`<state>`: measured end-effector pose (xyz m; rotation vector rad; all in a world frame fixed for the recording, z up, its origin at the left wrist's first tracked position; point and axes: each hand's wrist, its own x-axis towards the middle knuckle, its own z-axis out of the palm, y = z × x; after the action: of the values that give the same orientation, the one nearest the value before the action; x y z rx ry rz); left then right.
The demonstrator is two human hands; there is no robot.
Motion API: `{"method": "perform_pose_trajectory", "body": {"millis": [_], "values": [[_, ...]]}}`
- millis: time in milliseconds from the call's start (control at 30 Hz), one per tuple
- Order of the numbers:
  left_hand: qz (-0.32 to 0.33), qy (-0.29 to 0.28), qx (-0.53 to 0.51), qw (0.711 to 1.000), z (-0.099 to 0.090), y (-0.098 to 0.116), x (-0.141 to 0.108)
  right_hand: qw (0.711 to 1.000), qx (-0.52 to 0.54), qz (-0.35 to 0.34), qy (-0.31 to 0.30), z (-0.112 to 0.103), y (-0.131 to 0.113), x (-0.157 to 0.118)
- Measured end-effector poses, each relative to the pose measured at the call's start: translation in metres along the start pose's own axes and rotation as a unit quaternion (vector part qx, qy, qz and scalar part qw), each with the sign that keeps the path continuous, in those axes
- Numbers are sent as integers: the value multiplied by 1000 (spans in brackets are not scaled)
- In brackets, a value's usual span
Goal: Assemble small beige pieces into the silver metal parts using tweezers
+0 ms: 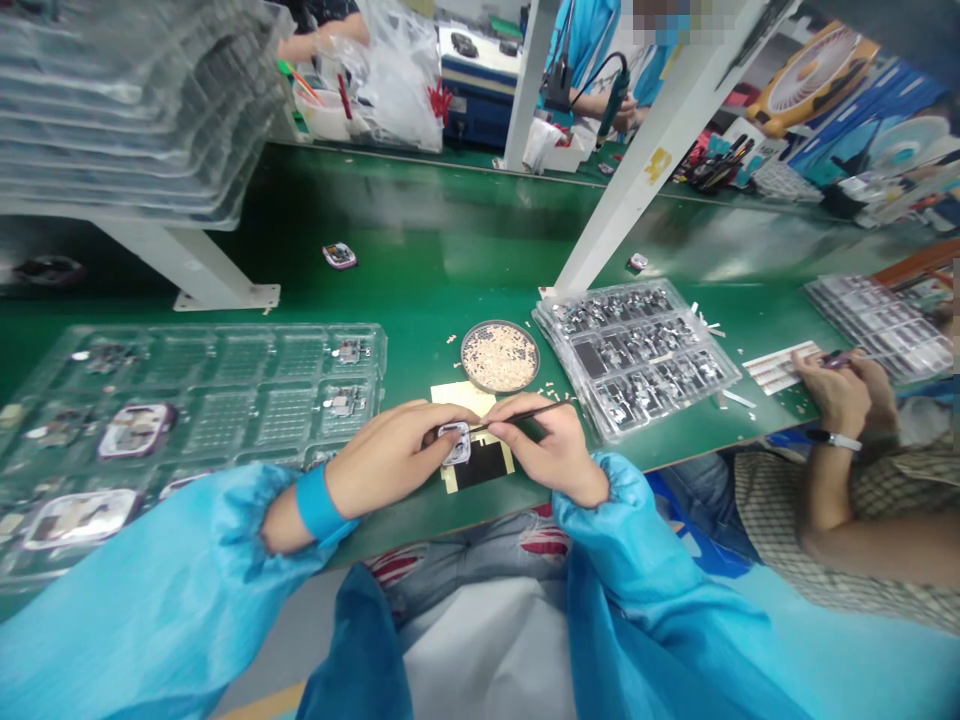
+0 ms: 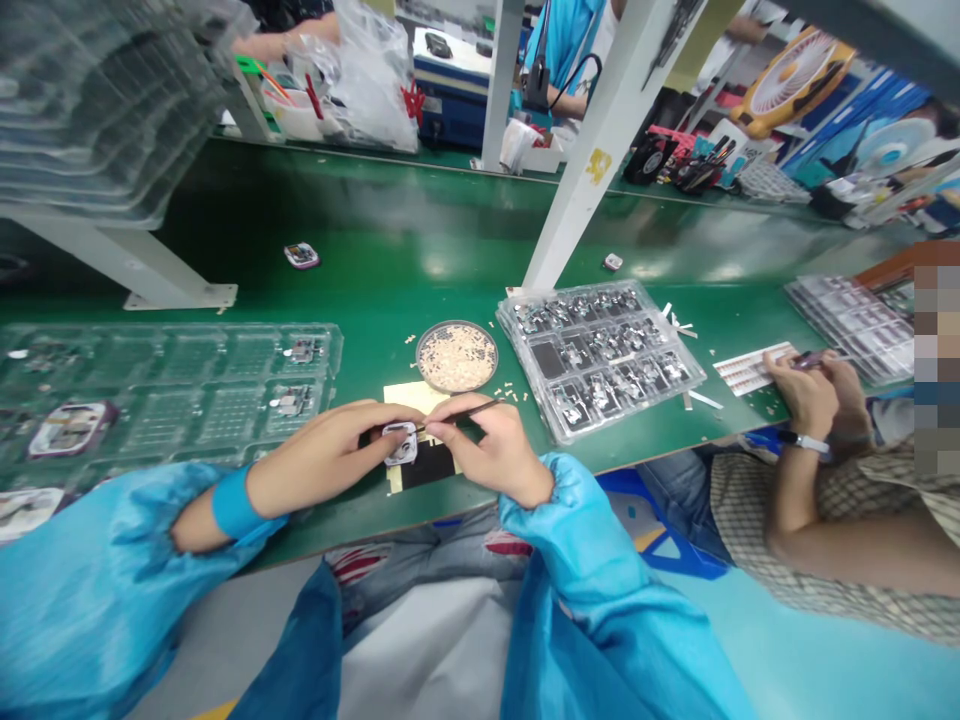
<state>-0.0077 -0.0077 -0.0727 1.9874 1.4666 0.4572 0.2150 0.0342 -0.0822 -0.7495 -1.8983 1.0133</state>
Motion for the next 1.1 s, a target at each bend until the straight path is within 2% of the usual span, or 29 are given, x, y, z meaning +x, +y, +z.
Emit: {"method": "perform_pose_trajectory", "body": {"millis": [133, 333, 600, 800, 967, 1100], "values": [[-1, 3, -2, 1000, 0, 0, 0, 1000, -11, -18, -4, 0, 3, -1], [-2, 2, -7, 1000, -1, 3, 0, 989, -66, -126, -40, 1, 3, -2], [-4, -2, -8, 1000, -1, 0, 0, 985, -71, -148, -58, -3, 5, -6], [4, 9, -14, 1000, -2, 3, 0, 971, -111, -177, -116, -10, 2, -8], [-3, 9, -12, 1000, -1, 2, 0, 981, -57, -175, -62, -6, 5, -10], [-4, 6, -11, 1000, -1, 3, 0, 985, -47, -160, -44, 0, 7, -7]]}}
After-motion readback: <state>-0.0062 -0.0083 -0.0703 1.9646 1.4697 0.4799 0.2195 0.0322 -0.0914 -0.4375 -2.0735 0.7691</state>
